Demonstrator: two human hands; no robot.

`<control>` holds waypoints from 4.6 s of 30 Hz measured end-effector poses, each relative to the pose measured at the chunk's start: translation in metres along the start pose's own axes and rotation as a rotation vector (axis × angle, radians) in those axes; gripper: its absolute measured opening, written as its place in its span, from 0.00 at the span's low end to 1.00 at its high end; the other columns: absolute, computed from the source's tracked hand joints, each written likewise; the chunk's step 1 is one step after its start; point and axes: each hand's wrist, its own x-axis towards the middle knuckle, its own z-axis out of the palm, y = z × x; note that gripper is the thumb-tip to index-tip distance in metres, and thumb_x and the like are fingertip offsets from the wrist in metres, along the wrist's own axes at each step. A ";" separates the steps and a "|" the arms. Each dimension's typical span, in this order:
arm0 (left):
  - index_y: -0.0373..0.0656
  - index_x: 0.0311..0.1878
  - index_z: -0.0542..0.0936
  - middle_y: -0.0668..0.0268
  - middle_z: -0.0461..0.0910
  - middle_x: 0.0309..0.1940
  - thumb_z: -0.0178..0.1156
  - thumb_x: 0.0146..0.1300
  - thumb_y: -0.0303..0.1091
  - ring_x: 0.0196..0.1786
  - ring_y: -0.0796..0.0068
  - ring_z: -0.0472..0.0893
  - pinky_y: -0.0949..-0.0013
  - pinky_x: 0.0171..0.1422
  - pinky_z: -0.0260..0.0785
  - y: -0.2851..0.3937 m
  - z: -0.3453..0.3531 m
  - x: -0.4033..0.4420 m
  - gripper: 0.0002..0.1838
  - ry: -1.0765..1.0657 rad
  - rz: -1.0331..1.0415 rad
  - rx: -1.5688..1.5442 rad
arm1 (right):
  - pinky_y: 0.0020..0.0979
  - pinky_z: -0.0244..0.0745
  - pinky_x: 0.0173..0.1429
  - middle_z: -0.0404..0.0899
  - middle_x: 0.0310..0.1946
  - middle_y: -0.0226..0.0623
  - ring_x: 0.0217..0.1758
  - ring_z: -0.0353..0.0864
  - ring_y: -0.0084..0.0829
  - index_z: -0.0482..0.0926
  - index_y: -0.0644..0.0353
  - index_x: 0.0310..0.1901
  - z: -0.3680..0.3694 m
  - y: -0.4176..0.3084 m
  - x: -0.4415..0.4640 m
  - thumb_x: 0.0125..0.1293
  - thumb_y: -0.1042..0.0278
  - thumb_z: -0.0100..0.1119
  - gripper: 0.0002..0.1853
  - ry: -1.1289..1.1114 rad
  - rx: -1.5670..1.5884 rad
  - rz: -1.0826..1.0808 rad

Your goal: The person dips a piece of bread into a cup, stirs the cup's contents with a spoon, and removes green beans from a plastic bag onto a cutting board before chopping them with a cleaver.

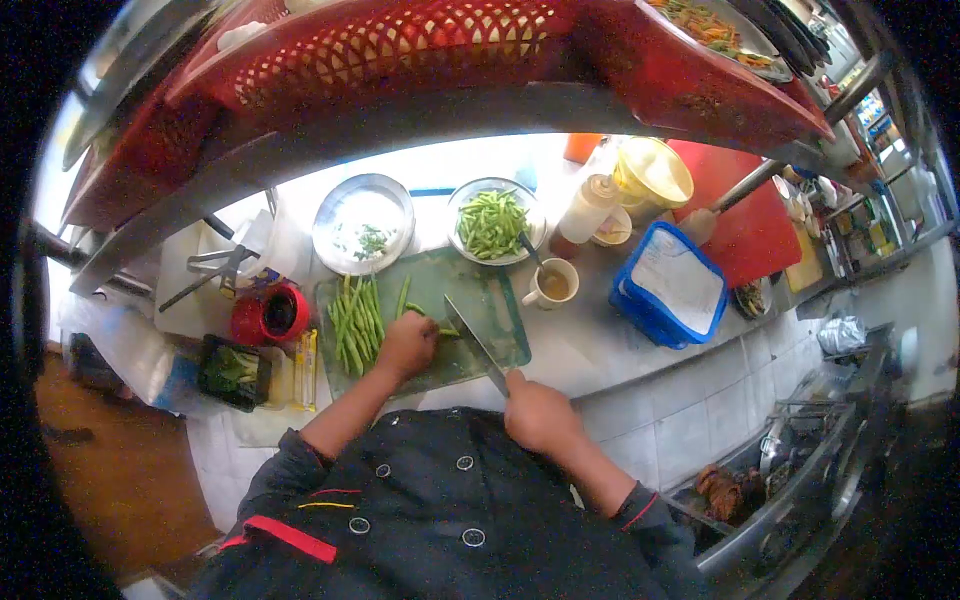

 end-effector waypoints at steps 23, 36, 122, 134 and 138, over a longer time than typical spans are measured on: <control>0.39 0.43 0.80 0.47 0.78 0.44 0.65 0.57 0.40 0.48 0.47 0.77 0.51 0.54 0.71 0.028 -0.001 0.057 0.16 -0.438 0.186 0.322 | 0.52 0.72 0.51 0.81 0.40 0.58 0.46 0.79 0.59 0.68 0.65 0.51 -0.009 0.000 0.022 0.66 0.62 0.54 0.18 0.339 0.274 0.055; 0.42 0.40 0.82 0.51 0.82 0.38 0.57 0.56 0.36 0.43 0.52 0.81 0.52 0.49 0.73 -0.001 0.015 0.058 0.12 -0.378 -0.183 -0.048 | 0.52 0.73 0.50 0.81 0.41 0.57 0.47 0.79 0.59 0.70 0.63 0.52 -0.005 -0.005 0.003 0.64 0.62 0.56 0.18 0.317 0.279 0.091; 0.42 0.40 0.79 0.57 0.79 0.41 0.59 0.54 0.28 0.45 0.54 0.78 0.57 0.47 0.74 -0.018 0.028 -0.001 0.09 0.200 0.365 -0.018 | 0.54 0.70 0.50 0.80 0.38 0.59 0.45 0.78 0.60 0.69 0.65 0.46 -0.010 -0.013 0.027 0.65 0.62 0.52 0.15 -0.070 -0.041 0.031; 0.44 0.41 0.81 0.58 0.81 0.42 0.62 0.53 0.28 0.47 0.53 0.79 0.57 0.51 0.74 -0.025 0.012 0.003 0.10 0.244 0.347 -0.046 | 0.54 0.72 0.48 0.81 0.38 0.55 0.43 0.80 0.58 0.72 0.62 0.46 0.001 -0.011 0.084 0.64 0.63 0.52 0.13 0.215 0.105 -0.093; 0.43 0.36 0.82 0.57 0.81 0.36 0.57 0.57 0.29 0.42 0.54 0.80 0.55 0.48 0.73 -0.030 -0.031 -0.007 0.06 0.444 0.180 -0.058 | 0.55 0.72 0.47 0.80 0.36 0.55 0.43 0.79 0.58 0.72 0.60 0.45 -0.006 -0.011 0.039 0.63 0.61 0.54 0.14 0.232 0.109 -0.021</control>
